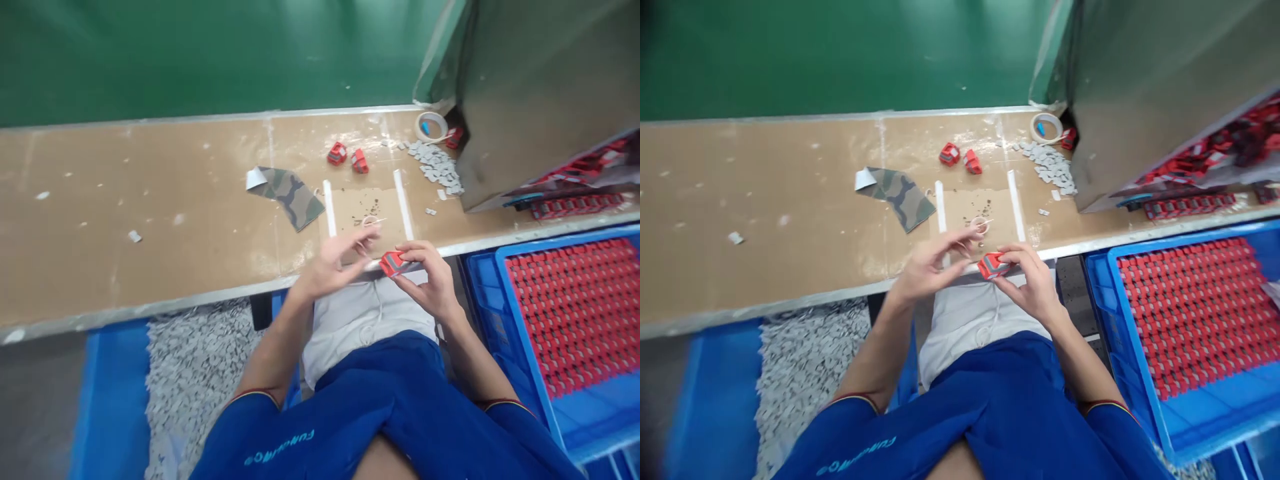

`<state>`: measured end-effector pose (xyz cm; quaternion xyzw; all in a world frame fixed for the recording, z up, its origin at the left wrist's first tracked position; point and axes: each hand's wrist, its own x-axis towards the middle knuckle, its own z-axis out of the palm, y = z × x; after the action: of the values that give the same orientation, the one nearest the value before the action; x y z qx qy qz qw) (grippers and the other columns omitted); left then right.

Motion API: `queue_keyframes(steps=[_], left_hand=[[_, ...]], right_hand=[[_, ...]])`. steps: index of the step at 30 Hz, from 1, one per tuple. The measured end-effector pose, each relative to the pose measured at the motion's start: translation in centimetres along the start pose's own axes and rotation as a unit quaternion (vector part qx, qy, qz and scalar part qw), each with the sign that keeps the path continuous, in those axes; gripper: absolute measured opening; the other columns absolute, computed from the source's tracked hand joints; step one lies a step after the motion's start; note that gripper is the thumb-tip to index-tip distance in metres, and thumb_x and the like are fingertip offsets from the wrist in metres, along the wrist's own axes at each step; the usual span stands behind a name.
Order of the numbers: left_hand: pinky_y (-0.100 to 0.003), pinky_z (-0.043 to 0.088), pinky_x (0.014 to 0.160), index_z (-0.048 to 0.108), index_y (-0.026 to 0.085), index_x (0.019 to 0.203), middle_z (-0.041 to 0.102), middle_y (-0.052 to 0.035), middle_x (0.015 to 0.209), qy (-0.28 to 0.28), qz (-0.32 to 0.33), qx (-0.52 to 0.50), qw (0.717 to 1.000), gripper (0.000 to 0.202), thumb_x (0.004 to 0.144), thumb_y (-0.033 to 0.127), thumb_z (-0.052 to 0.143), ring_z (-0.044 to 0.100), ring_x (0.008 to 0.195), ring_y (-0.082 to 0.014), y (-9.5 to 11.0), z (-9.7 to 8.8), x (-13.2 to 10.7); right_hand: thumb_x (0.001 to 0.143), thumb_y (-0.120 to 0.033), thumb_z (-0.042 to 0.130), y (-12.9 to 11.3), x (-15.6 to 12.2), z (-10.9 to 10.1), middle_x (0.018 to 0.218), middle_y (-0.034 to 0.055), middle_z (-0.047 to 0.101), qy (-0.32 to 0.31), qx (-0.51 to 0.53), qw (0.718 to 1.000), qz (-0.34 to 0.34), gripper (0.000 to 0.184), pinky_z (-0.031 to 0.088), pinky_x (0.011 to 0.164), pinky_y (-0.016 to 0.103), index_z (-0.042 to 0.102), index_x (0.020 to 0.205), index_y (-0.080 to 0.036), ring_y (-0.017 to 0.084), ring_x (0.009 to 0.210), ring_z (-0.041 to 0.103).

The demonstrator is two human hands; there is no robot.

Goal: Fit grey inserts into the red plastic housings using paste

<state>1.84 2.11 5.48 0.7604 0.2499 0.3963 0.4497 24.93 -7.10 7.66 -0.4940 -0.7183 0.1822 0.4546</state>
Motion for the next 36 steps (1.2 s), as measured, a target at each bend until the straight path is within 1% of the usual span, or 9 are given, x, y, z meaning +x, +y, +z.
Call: queue_keyframes(steps=[4,6,8,11,14,16,21,27,36], left_hand=[[-0.046,0.058,0.110,0.073,0.017,0.119,0.077,-0.0033,0.124,0.093,-0.046,0.132,0.986,0.041,0.084,0.032,0.088,0.070,0.121,-0.0250,-4.7,-5.3,8.6],[-0.054,0.057,0.113,0.074,0.013,0.114,0.077,-0.0034,0.115,0.123,-0.076,0.206,0.968,0.046,0.075,0.028,0.094,0.070,0.112,-0.0243,-6.6,-6.0,12.7],[-0.051,0.064,0.101,0.077,0.017,0.111,0.078,-0.0018,0.107,0.173,-0.072,0.224,0.957,0.040,0.076,0.027,0.092,0.072,0.095,-0.0204,-6.1,-5.4,14.3],[-0.040,0.068,0.083,0.078,0.022,0.113,0.082,-0.0007,0.103,0.143,0.020,0.185,0.972,0.026,0.089,0.030,0.077,0.076,0.086,-0.0189,-1.1,-3.3,11.3],[-0.042,0.069,0.087,0.070,0.028,0.139,0.081,-0.0060,0.120,-0.023,0.050,0.074,0.996,0.047,0.093,0.034,0.077,0.079,0.092,-0.0216,4.5,0.2,6.0],[-0.041,0.069,0.094,0.064,0.028,0.147,0.072,-0.0108,0.143,-0.067,0.039,-0.017,0.997,0.062,0.089,0.037,0.083,0.079,0.110,-0.0257,6.4,2.8,3.6],[-0.039,0.063,0.107,0.064,0.026,0.146,0.075,-0.0112,0.138,-0.017,-0.006,-0.110,0.994,0.050,0.097,0.035,0.075,0.074,0.124,-0.0259,5.4,6.0,1.5],[-0.042,0.062,0.108,0.069,0.027,0.139,0.078,-0.0103,0.132,0.051,0.018,-0.092,0.994,0.042,0.099,0.039,0.073,0.075,0.122,-0.0261,4.7,5.1,0.7],[-0.037,0.063,0.096,0.071,0.019,0.132,0.078,-0.0128,0.119,0.029,0.091,0.014,0.995,0.037,0.099,0.036,0.072,0.075,0.110,-0.0230,4.8,3.9,0.6]], right_hand=[[0.090,-0.023,0.080,-2.0,-1.8,-4.6,0.110,0.0065,0.075,0.060,-0.088,0.994,0.017,0.025,0.063,0.085,0.039,0.061,0.107,-0.027,0.023,0.101,0.074],[0.091,-0.025,0.079,-2.5,-2.4,-6.2,0.108,0.0052,0.075,0.087,-0.124,0.988,0.031,0.024,0.062,0.083,0.038,0.060,0.105,-0.028,0.021,0.098,0.074],[0.091,-0.025,0.080,-2.8,-2.7,-7.0,0.108,0.0042,0.074,0.114,-0.143,0.983,0.034,0.025,0.062,0.083,0.037,0.060,0.106,-0.029,0.021,0.096,0.073],[0.091,-0.023,0.081,-3.0,-2.5,-6.8,0.107,0.0040,0.073,0.145,-0.156,0.977,0.017,0.027,0.061,0.080,0.037,0.061,0.108,-0.029,0.021,0.095,0.072],[0.092,-0.021,0.080,-3.2,-1.7,-5.5,0.105,0.0040,0.071,0.145,-0.154,0.977,-0.007,0.026,0.060,0.078,0.036,0.062,0.108,-0.030,0.021,0.094,0.070],[0.093,-0.022,0.079,-3.4,-1.0,-4.6,0.103,0.0035,0.069,0.133,-0.148,0.980,-0.024,0.024,0.060,0.077,0.036,0.062,0.108,-0.030,0.021,0.093,0.070],[0.095,-0.020,0.076,-4.0,0.2,-3.4,0.105,0.0045,0.069,0.100,-0.137,0.984,-0.053,0.022,0.061,0.083,0.036,0.065,0.111,-0.031,0.021,0.097,0.070],[0.096,-0.020,0.072,-4.8,0.2,-3.5,0.116,0.0072,0.074,0.030,-0.105,0.993,-0.034,0.026,0.064,0.089,0.039,0.070,0.119,-0.031,0.023,0.106,0.075],[0.093,-0.008,0.066,-4.9,0.1,-1.8,0.096,0.0053,0.076,0.042,-0.152,0.986,-0.045,0.016,0.063,0.072,0.029,0.066,0.096,-0.023,0.018,0.086,0.076]])
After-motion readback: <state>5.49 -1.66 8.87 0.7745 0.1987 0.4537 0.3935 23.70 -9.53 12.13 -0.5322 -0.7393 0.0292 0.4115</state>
